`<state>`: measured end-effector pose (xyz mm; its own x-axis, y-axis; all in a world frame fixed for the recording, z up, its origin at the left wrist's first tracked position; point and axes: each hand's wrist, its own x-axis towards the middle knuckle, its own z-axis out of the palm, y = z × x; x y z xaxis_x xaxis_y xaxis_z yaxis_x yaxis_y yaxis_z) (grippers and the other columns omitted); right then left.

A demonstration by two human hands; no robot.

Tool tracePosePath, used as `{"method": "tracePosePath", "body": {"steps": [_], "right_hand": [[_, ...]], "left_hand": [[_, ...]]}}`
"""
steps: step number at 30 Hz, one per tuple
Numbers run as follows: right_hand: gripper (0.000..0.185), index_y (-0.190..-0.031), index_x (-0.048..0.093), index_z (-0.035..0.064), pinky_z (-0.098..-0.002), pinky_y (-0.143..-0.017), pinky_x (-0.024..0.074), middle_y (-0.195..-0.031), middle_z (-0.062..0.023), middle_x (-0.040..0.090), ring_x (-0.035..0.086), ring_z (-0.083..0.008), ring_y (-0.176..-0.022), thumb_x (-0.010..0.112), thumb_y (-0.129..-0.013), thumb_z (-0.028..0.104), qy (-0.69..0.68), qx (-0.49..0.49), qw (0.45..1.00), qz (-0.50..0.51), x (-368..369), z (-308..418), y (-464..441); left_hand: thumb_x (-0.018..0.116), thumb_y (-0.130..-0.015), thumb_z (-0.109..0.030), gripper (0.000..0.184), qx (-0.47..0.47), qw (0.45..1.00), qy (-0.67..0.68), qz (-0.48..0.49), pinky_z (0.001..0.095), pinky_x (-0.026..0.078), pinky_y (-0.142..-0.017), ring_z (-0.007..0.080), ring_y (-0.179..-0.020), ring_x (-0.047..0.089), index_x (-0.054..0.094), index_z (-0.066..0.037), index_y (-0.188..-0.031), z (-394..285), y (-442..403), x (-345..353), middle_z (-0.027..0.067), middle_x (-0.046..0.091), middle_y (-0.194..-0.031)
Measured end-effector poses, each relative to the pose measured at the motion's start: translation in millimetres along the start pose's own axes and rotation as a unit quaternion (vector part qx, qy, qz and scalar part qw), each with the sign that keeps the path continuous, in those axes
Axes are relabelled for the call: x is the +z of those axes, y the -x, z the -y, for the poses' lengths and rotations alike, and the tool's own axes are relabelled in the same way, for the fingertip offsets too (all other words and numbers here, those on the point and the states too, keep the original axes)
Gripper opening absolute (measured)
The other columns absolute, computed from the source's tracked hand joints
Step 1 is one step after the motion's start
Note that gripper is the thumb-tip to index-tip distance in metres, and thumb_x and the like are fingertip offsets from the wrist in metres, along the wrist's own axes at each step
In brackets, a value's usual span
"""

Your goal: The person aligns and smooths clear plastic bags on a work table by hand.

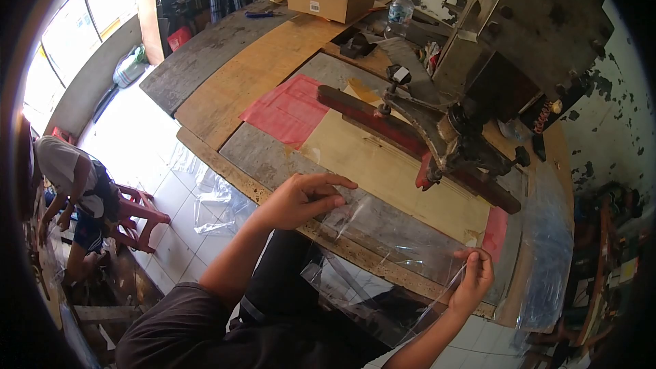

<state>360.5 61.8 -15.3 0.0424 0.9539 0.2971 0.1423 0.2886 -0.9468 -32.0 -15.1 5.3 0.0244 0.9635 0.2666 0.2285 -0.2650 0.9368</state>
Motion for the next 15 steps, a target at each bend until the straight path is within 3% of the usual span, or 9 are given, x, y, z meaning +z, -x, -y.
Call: {"method": "tracePosePath", "body": {"steps": [6,8,15], "right_hand": [[0.031,-0.102,0.069,0.0006,-0.0315,-0.093,0.0479,-0.092,-0.0061,0.072,0.067,-0.0159,-0.09,0.071,-0.106,0.031,0.001,0.001,1.0,-0.006,-1.9,-0.9,0.0],[0.031,-0.102,0.069,0.0002,-0.0318,-0.094,0.0475,-0.092,-0.0061,0.072,0.066,-0.0159,-0.091,0.071,-0.106,0.031,-0.013,0.009,1.0,-0.012,-2.3,-2.9,0.4],[0.029,-0.104,0.07,0.0002,-0.0309,-0.091,0.0467,-0.091,-0.0047,0.071,0.064,-0.0143,-0.091,0.071,-0.106,0.029,-0.003,-0.001,1.0,-0.006,-4.0,-3.7,0.5]], "left_hand": [[0.071,-0.104,-0.011,0.033,0.023,1.0,-0.006,-0.011,0.0265,0.048,-0.069,0.0064,-0.07,0.06,0.068,-0.004,-0.136,0.0,0.5,-0.9,0.0062,0.078,-0.084],[0.072,-0.104,-0.015,0.034,-0.004,1.0,-0.009,0.001,0.0314,0.058,-0.082,0.0153,-0.088,0.079,0.068,-0.008,-0.136,-3.3,0.5,-2.6,0.0091,0.083,-0.096],[0.073,-0.103,-0.015,0.034,-0.012,1.0,-0.016,0.003,0.0317,0.057,-0.081,0.0161,-0.087,0.079,0.068,-0.008,-0.136,-2.9,0.5,-2.5,0.0095,0.083,-0.094]]}}
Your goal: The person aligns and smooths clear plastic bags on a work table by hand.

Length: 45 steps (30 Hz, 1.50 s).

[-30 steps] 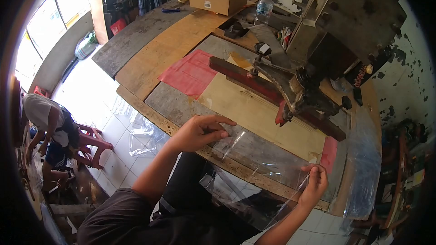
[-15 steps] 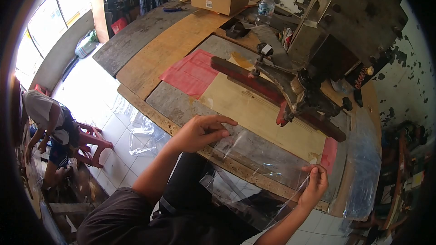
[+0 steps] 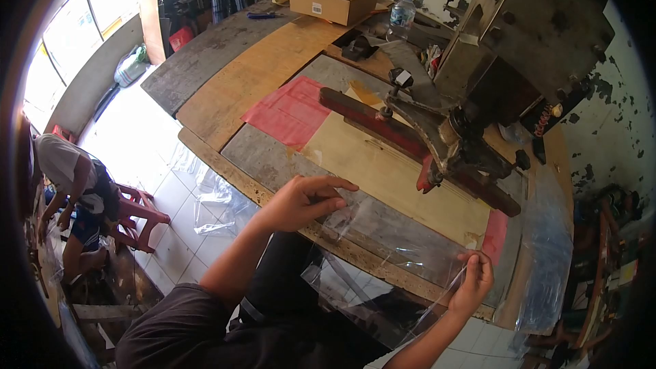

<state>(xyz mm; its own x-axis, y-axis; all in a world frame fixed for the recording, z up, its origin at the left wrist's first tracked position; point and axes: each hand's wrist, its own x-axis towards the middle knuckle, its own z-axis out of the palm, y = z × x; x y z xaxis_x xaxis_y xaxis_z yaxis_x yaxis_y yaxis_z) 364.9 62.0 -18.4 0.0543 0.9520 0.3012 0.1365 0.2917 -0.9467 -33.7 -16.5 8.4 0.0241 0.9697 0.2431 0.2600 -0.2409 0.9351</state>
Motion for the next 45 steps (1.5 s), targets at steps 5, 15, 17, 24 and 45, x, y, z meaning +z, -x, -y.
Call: {"method": "tracePosePath", "body": {"steps": [5,15,17,24,45], "right_hand": [[0.029,-0.109,0.071,-0.0004,-0.0305,-0.091,0.0466,-0.091,-0.004,0.07,0.063,-0.0131,-0.09,0.071,-0.106,0.028,0.008,-0.004,1.0,0.002,0.1,0.3,0.6],[0.037,-0.129,0.07,-0.0017,-0.0297,-0.09,0.0469,-0.092,-0.0038,0.069,0.065,-0.0138,-0.09,0.072,-0.105,0.027,0.005,-0.007,1.0,-0.011,5.0,3.6,1.9],[0.04,-0.134,0.069,-0.0004,-0.0301,-0.091,0.0466,-0.091,-0.0032,0.068,0.064,-0.0134,-0.09,0.071,-0.105,0.028,0.01,0.002,1.0,-0.01,4.5,3.1,2.6],[0.037,-0.133,0.072,0.0022,-0.0297,-0.091,0.046,-0.09,-0.0029,0.067,0.063,-0.0124,-0.09,0.069,-0.107,0.028,0.05,-0.013,0.999,0.006,2.3,2.4,2.4],[0.034,-0.134,0.072,0.0021,-0.0291,-0.089,0.046,-0.093,-0.003,0.066,0.062,-0.0124,-0.09,0.063,-0.111,0.025,0.083,-0.039,0.995,0.025,4.2,6.4,3.3]], "left_hand": [[0.073,-0.103,-0.017,0.035,0.0,1.0,0.003,0.002,0.0316,0.057,-0.081,0.0169,-0.086,0.079,0.068,-0.009,-0.137,0.1,0.2,-0.1,0.0098,0.083,-0.094],[0.072,-0.103,-0.018,0.035,-0.008,1.0,-0.012,0.001,0.0327,0.057,-0.082,0.0184,-0.088,0.08,0.068,-0.009,-0.137,-1.1,0.3,-0.2,0.0104,0.082,-0.095],[0.072,-0.103,-0.018,0.035,-0.011,1.0,-0.01,0.002,0.0331,0.058,-0.082,0.0194,-0.088,0.08,0.068,-0.009,-0.137,-1.8,0.5,-0.2,0.0103,0.082,-0.095],[0.072,-0.103,-0.019,0.035,-0.002,1.0,-0.021,-0.002,0.0333,0.057,-0.08,0.0215,-0.086,0.08,0.068,-0.01,-0.136,0.3,-0.3,0.9,0.0108,0.082,-0.095],[0.073,-0.102,-0.018,0.035,-0.003,0.999,-0.033,-0.003,0.033,0.055,-0.075,0.0207,-0.076,0.076,0.068,-0.009,-0.136,3.6,-0.5,1.7,0.012,0.08,-0.088]]}}
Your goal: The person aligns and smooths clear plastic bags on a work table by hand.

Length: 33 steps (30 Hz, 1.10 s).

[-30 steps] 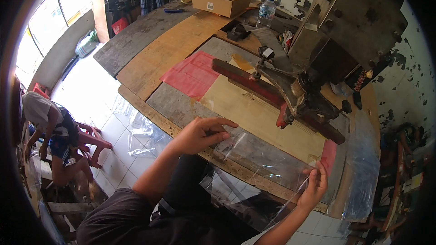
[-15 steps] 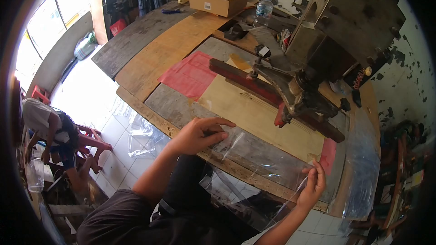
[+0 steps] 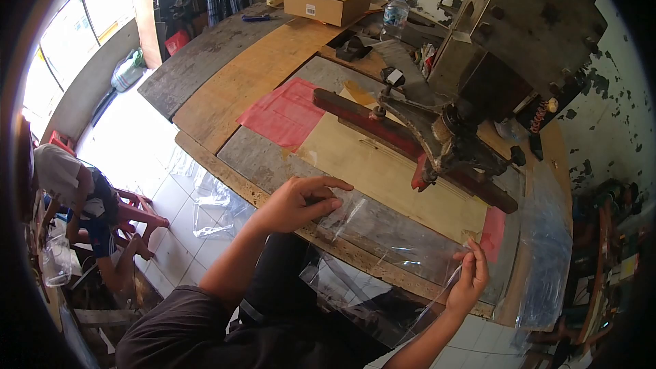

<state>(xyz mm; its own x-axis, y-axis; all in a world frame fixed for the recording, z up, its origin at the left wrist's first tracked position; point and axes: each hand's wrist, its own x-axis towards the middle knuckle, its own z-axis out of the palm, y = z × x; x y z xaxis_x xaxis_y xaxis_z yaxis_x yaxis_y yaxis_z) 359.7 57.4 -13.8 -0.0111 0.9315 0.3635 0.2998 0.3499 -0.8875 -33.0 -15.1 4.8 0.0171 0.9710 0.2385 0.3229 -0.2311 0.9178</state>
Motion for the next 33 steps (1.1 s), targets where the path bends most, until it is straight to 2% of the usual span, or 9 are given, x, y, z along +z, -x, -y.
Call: {"method": "tracePosePath", "body": {"steps": [3,5,9,13,16,21,25,33], "right_hand": [[0.033,-0.132,0.072,0.0017,-0.0293,-0.089,0.0459,-0.094,-0.0035,0.066,0.062,-0.0127,-0.091,0.062,-0.111,0.024,0.003,0.001,1.0,0.002,0,1,0],[0.028,-0.128,0.07,0.001,-0.0295,-0.09,0.0471,-0.099,-0.0042,0.066,0.062,-0.0134,-0.093,0.061,-0.111,0.021,-0.003,-0.009,1.0,0.01,1,3,-1],[0.021,-0.125,0.066,0.0008,-0.0304,-0.092,0.0499,-0.108,-0.0052,0.065,0.063,-0.0145,-0.096,0.058,-0.112,0.016,-0.041,0.01,0.999,0.012,0,0,-1],[0.021,-0.126,0.066,0.0012,-0.0313,-0.094,0.0501,-0.108,-0.0056,0.065,0.063,-0.0155,-0.096,0.059,-0.111,0.015,-0.065,-0.008,0.997,0.026,-3,6,0],[0.022,-0.125,0.067,0.0004,-0.0321,-0.095,0.0502,-0.108,-0.0061,0.067,0.064,-0.0162,-0.099,0.064,-0.108,0.014,-0.039,-0.032,0.996,0.073,-7,16,-2],[0.021,-0.118,0.072,-0.0013,-0.0329,-0.091,0.0524,-0.103,-0.0089,0.072,0.068,-0.0182,-0.097,0.074,-0.1,0.01,0.113,-0.119,0.98,0.111,-10,34,-19],[0.02,-0.117,0.075,-0.0012,-0.0329,-0.088,0.0536,-0.101,-0.0094,0.072,0.069,-0.0194,-0.094,0.075,-0.098,0.007,0.125,-0.131,0.971,0.154,-15,44,-30],[0.023,-0.115,0.076,-0.0013,-0.0306,-0.085,0.0538,-0.1,-0.0088,0.073,0.068,-0.018,-0.091,0.078,-0.092,-0.001,0.115,-0.102,0.957,0.245,-18,65,-46]], "left_hand": [[0.073,-0.102,-0.017,0.035,0.011,1.0,0.005,-0.004,0.0327,0.055,-0.076,0.02,-0.075,0.074,0.068,-0.009,-0.136,0,1,1,0.0113,0.08,-0.088],[0.071,-0.104,-0.012,0.033,0.003,1.0,0.012,-0.019,0.0285,0.053,-0.079,0.0096,-0.078,0.068,0.068,-0.005,-0.136,-5,2,2,0.0091,0.079,-0.088],[0.072,-0.103,-0.011,0.034,-0.044,0.997,0.049,-0.028,0.0283,0.053,-0.082,0.0057,-0.087,0.065,0.069,-0.006,-0.137,-8,3,4,0.0065,0.08,-0.095],[0.073,-0.103,-0.01,0.034,-0.026,0.999,0.033,-0.029,0.0277,0.053,-0.082,0.0047,-0.087,0.064,0.069,-0.006,-0.137,-5,2,3,0.0065,0.08,-0.095],[0.073,-0.102,-0.009,0.035,-0.05,0.998,0.027,-0.032,0.0273,0.052,-0.082,0.0047,-0.087,0.064,0.069,-0.007,-0.136,-5,3,4,0.0064,0.081,-0.095],[0.073,-0.102,-0.01,0.033,-0.068,0.997,0.024,-0.029,0.027,0.052,-0.081,0.0044,-0.084,0.062,0.07,-0.007,-0.136,-9,3,3,0.0053,0.079,-0.091],[0.072,-0.103,-0.012,0.033,-0.046,0.998,0.019,-0.041,0.0266,0.051,-0.079,0.0041,-0.082,0.061,0.07,-0.007,-0.135,-7,3,3,0.0043,0.078,-0.088],[0.072,-0.104,-0.013,0.032,-0.047,0.997,0.037,-0.044,0.0242,0.045,-0.071,0.003,-0.072,0.049,0.07,-0.007,-0.135,-9,2,4,-0.0026,0.065,-0.073]]}}
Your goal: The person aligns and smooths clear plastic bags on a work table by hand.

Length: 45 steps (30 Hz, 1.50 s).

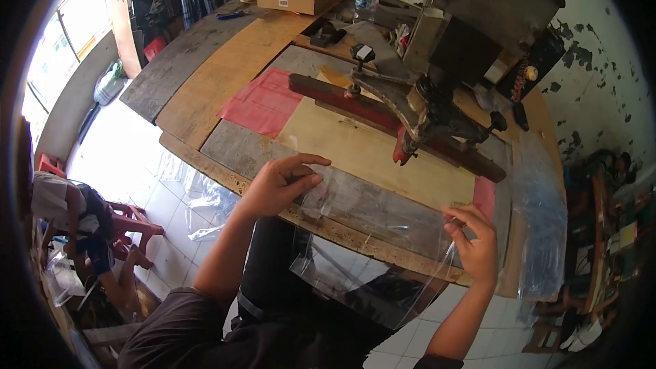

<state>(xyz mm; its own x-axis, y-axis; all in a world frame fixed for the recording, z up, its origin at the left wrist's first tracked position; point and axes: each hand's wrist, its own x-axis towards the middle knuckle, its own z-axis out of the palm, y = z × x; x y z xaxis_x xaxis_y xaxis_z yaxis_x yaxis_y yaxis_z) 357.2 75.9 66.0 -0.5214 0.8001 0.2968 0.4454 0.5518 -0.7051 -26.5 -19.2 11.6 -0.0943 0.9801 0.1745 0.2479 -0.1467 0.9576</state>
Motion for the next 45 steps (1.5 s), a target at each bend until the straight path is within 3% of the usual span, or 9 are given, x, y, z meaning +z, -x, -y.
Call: {"method": "tracePosePath", "body": {"steps": [7,15,22,24,29,34,40,45], "right_hand": [[0.014,-0.1,0.071,0.0,-0.0294,-0.081,0.0522,-0.101,-0.0083,0.073,0.067,-0.0169,-0.089,0.082,-0.09,0.002,-0.068,0.007,0.997,0.036,-11,-14,-1],[0.019,-0.095,0.07,0.0,-0.0329,-0.08,0.0532,-0.09,-0.0058,0.075,0.07,-0.0167,-0.087,0.085,-0.088,0.009,0.063,0.059,0.987,0.134,-34,-12,-9],[0.01,-0.087,0.073,-0.0008,-0.0313,-0.078,0.0553,-0.084,-0.009,0.077,0.071,-0.0162,-0.08,0.082,-0.088,0.004,0.035,0.035,0.991,0.123,-37,-4,-18],[0.01,-0.085,0.074,-0.0021,-0.0308,-0.077,0.0558,-0.082,-0.0096,0.077,0.072,-0.0156,-0.079,0.081,-0.089,0.005,0.099,0.038,0.988,0.116,-39,-4,-17],[0.01,-0.088,0.077,-0.0039,-0.0304,-0.075,0.0557,-0.086,-0.0107,0.08,0.074,-0.0156,-0.08,0.08,-0.089,0.005,0.06,0.015,0.992,0.115,-40,0,-19],[0.01,-0.09,0.078,-0.0049,-0.029,-0.074,0.0547,-0.085,-0.0094,0.08,0.073,-0.0128,-0.08,0.08,-0.089,0.005,0.051,0.081,0.99,0.108,-41,-2,-14],[0.011,-0.088,0.078,-0.0022,-0.0258,-0.069,0.0504,-0.08,-0.0042,0.077,0.067,-0.007,-0.075,0.083,-0.089,0.008,0.026,0.157,0.982,0.099,-40,-6,-17],[0.013,-0.084,0.076,-0.0002,-0.0258,-0.068,0.0485,-0.079,-0.0034,0.076,0.065,-0.0069,-0.073,0.086,-0.086,0.009,0.048,0.138,0.984,0.105,-41,-13,-20]], "left_hand": [[0.071,-0.105,-0.012,0.032,-0.003,1.0,0.007,0.017,0.0243,0.045,-0.072,0.0023,-0.074,0.05,0.069,-0.005,-0.135,4,-1,-2,-0.0026,0.067,-0.076],[0.07,-0.105,-0.009,0.032,-0.024,0.999,0.028,0.04,0.0236,0.05,-0.08,0.0006,-0.087,0.059,0.068,-0.003,-0.136,1,0,-6,0.0008,0.078,-0.092],[0.069,-0.105,-0.008,0.031,0.007,0.999,0.031,0.023,0.0242,0.05,-0.079,0.0017,-0.086,0.061,0.068,-0.002,-0.135,7,-2,-3,0.0032,0.079,-0.091],[0.069,-0.105,-0.01,0.031,0.022,0.998,0.043,0.028,0.0257,0.052,-0.079,0.0028,-0.086,0.064,0.068,-0.003,-0.136,11,-2,-2,0.0055,0.08,-0.091],[0.069,-0.105,-0.015,0.032,0.044,0.998,0.02,0.034,0.0275,0.053,-0.078,0.0045,-0.082,0.067,0.068,-0.006,-0.136,11,-3,-5,0.0063,0.081,-0.089],[0.07,-0.105,-0.015,0.031,0.058,0.998,0.007,0.031,0.0269,0.052,-0.075,0.0051,-0.076,0.065,0.069,-0.008,-0.136,12,-3,-3,0.006,0.08,-0.087],[0.069,-0.105,-0.015,0.032,0.033,0.999,0.003,0.037,0.0263,0.051,-0.077,0.0042,-0.08,0.066,0.068,-0.006,-0.136,6,-2,-5,0.006,0.08,-0.087],[0.068,-0.106,-0.014,0.032,0.049,0.998,0.03,0.037,0.0269,0.052,-0.08,0.0044,-0.085,0.068,0.067,-0.005,-0.136,11,-2,-4,0.006,0.081,-0.09]]}}
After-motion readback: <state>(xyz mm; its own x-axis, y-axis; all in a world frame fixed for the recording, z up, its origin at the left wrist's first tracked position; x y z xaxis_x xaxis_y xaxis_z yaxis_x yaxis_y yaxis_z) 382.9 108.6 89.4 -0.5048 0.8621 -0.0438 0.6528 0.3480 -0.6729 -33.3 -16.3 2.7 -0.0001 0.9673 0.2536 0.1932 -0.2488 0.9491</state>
